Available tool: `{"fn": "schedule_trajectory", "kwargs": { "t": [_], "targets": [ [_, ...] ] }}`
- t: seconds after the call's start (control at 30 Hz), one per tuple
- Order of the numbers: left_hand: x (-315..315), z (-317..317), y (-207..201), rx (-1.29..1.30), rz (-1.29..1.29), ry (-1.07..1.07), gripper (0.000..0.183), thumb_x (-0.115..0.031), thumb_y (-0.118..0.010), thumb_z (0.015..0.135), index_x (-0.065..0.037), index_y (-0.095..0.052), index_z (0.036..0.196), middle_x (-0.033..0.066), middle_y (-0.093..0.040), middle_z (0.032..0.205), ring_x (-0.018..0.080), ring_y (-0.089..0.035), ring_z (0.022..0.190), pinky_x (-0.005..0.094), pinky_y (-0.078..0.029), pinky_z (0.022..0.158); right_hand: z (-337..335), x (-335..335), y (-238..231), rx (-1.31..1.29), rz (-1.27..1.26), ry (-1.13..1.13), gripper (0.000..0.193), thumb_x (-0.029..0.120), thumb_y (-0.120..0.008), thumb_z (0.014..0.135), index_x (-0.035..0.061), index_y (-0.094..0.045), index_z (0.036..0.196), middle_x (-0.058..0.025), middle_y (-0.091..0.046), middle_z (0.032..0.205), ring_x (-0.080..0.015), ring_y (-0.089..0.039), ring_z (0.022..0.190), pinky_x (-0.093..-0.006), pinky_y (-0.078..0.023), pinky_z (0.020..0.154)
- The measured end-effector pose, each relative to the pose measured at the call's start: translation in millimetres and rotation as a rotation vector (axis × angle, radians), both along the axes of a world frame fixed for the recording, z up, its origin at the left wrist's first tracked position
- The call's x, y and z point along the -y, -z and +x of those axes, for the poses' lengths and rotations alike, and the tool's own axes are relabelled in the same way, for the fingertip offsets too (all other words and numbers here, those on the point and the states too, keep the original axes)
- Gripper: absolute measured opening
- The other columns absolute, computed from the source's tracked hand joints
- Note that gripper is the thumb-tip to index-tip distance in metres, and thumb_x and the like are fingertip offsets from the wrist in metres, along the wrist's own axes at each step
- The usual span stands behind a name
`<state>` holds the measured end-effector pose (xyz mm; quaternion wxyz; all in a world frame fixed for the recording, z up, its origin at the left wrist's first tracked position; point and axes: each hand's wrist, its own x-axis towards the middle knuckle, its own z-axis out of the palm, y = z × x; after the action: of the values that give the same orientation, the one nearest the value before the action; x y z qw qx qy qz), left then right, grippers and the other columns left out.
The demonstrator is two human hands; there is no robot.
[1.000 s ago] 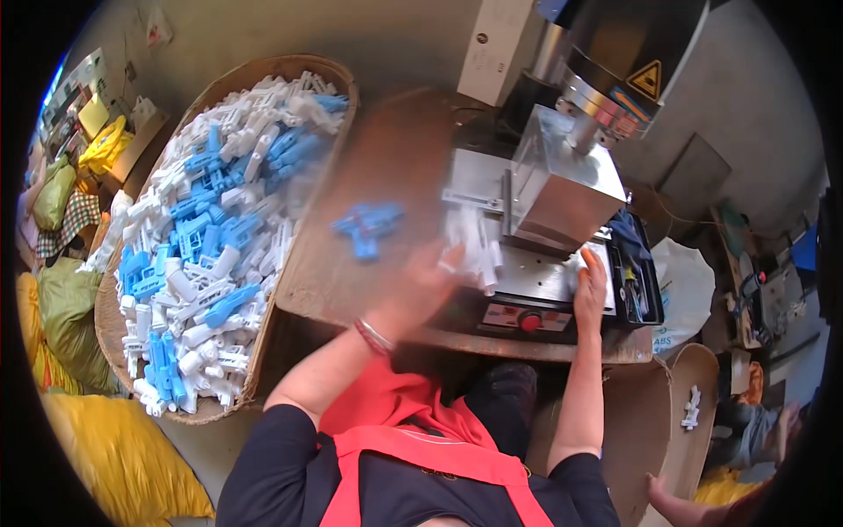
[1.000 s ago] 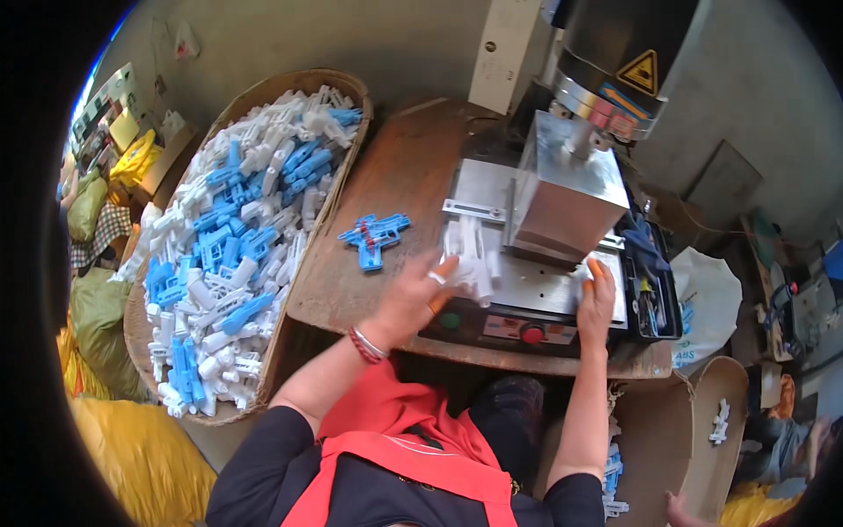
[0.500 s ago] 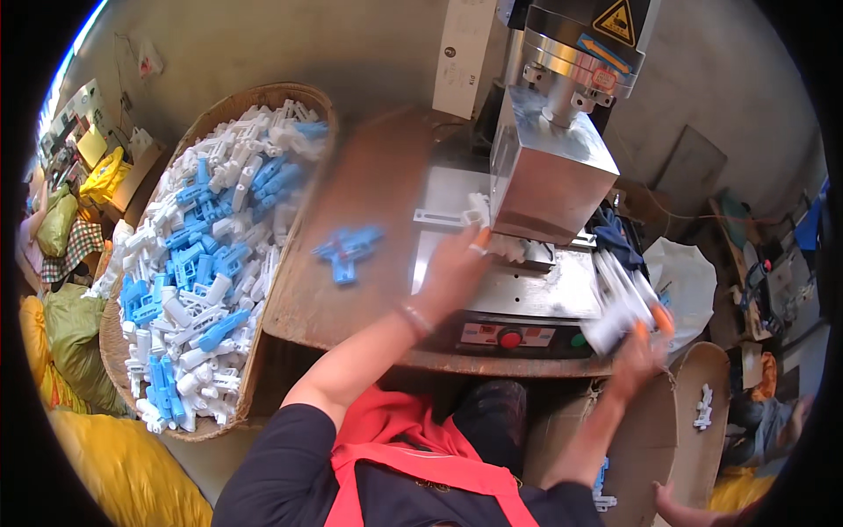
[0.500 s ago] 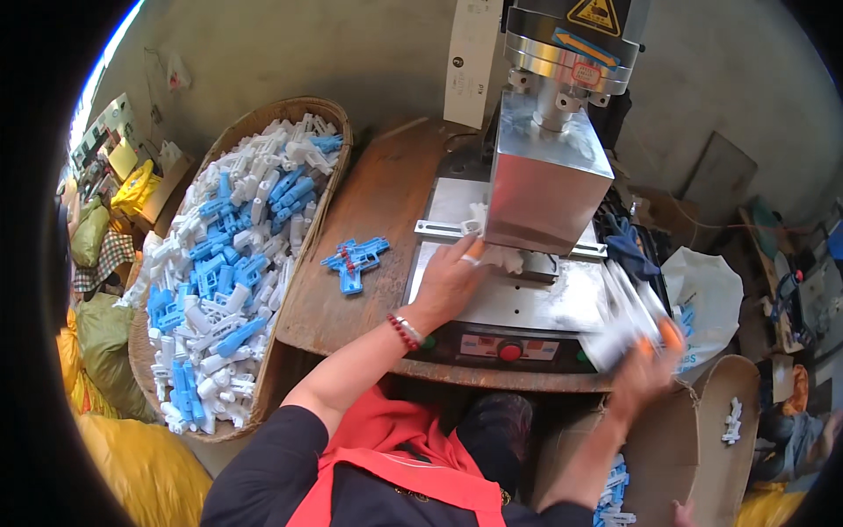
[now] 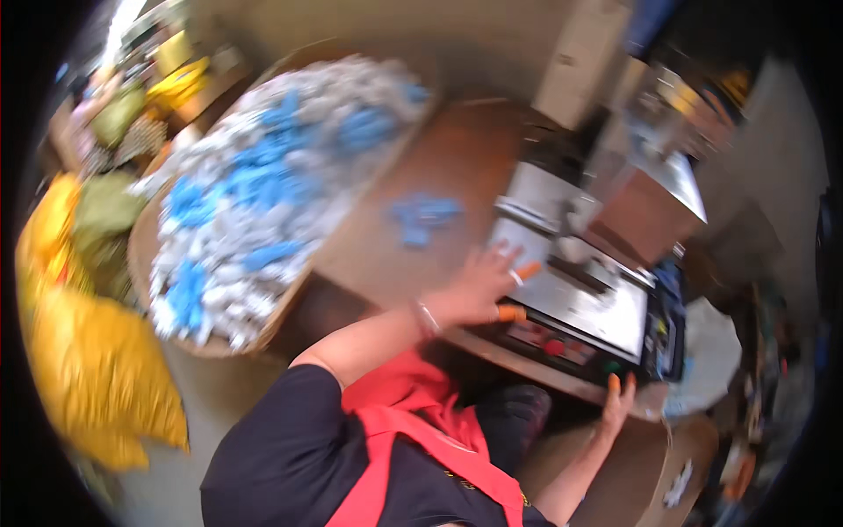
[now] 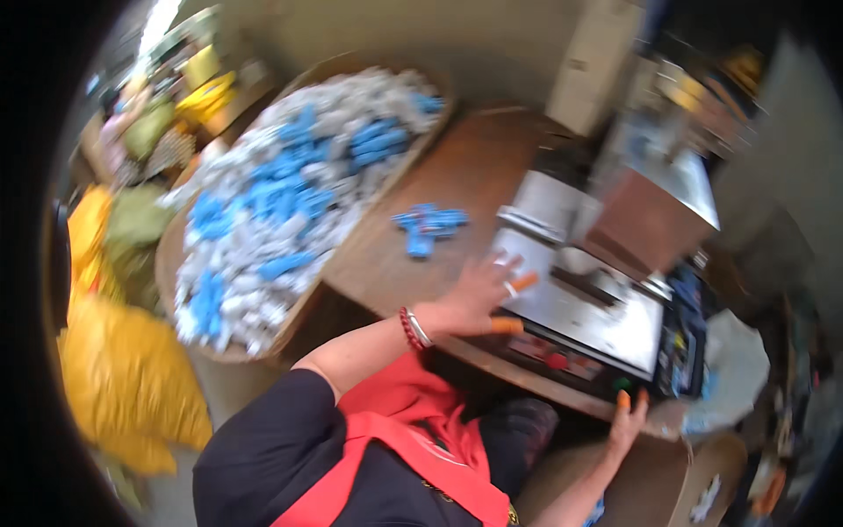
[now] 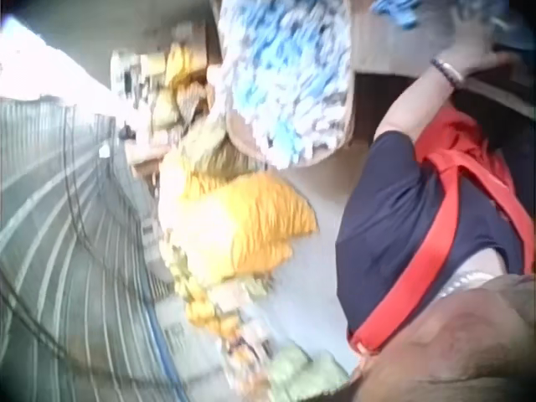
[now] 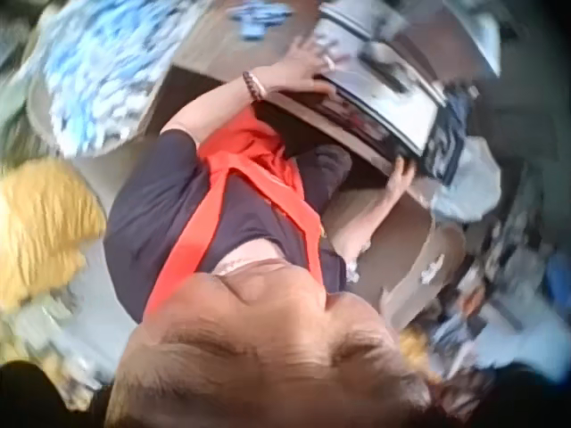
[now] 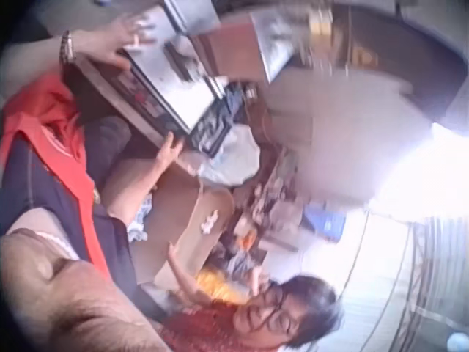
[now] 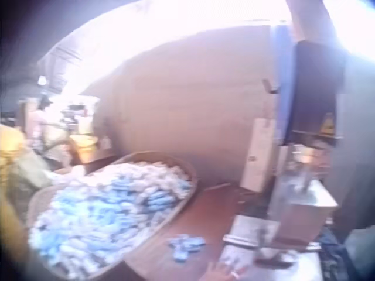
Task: The person prints designs onto plastic toy gun components by placing each piece onto a pad printing machine fixture, pressing the machine buttons to stamp it, and setting the printed pieces aside.
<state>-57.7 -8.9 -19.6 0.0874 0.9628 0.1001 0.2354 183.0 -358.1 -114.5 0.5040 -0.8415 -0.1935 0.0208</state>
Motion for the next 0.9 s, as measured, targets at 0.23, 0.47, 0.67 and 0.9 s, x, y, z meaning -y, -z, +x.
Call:
{"fn": "schedule_trajectory", "kwargs": {
  "t": [0.23, 0.47, 0.67, 0.9],
  "targets": [
    [-27, -47, 22, 0.2, -0.09, 0.092, 0.063, -0.032, -0.068, 0.08, -0.013, -0.045, 0.136, 0.0192, -0.039, 0.142, 0.0386, -0.036, 0.131, 0.0481, -0.035, 0.104, -1, -41, -20, -0.015, 0.004, 0.029, 0.078, 0.039, -0.065, 0.089, -0.0072, -0.032, 0.142, -0.0216, -0.039, 0.144, -0.0264, -0.036, 0.133, -0.033, -0.025, 0.11],
    [-223, -236, 31, -0.016, 0.06, -0.913, 0.019, -0.013, -0.057, 0.079, -0.009, -0.064, 0.097, 0.0155, -0.063, 0.081, 0.0312, -0.063, 0.078, 0.0457, -0.048, 0.063, -9, -17, -1, -0.008, 0.112, 0.011, 0.06, 0.02, -0.06, 0.093, -0.0059, -0.035, 0.14, -0.017, -0.04, 0.143, -0.0247, -0.039, 0.129, -0.0333, -0.027, 0.109],
    [-292, -295, 82, -0.533, 0.064, -1.091, 0.024, -0.014, -0.052, 0.086, -0.012, -0.062, 0.109, 0.0132, -0.069, 0.092, 0.0287, -0.066, 0.092, 0.0477, -0.046, 0.079, -15, -12, -4, 0.059, 0.154, 0.045, 0.051, 0.013, -0.055, 0.094, -0.0051, -0.038, 0.139, -0.0176, -0.042, 0.141, -0.026, -0.04, 0.13, -0.0346, -0.03, 0.108],
    [-155, -114, -80, 0.455, -0.573, -0.291, 0.053, -0.003, -0.073, 0.071, -0.007, -0.05, 0.119, 0.0102, -0.058, 0.103, 0.022, -0.057, 0.101, 0.0328, -0.046, 0.087, -65, -76, -89, 0.338, 0.114, 0.077, 0.037, 0.001, -0.05, 0.091, -0.0033, -0.051, 0.128, -0.0139, -0.056, 0.125, -0.0239, -0.051, 0.116, -0.0315, -0.035, 0.101]
  ]
}}
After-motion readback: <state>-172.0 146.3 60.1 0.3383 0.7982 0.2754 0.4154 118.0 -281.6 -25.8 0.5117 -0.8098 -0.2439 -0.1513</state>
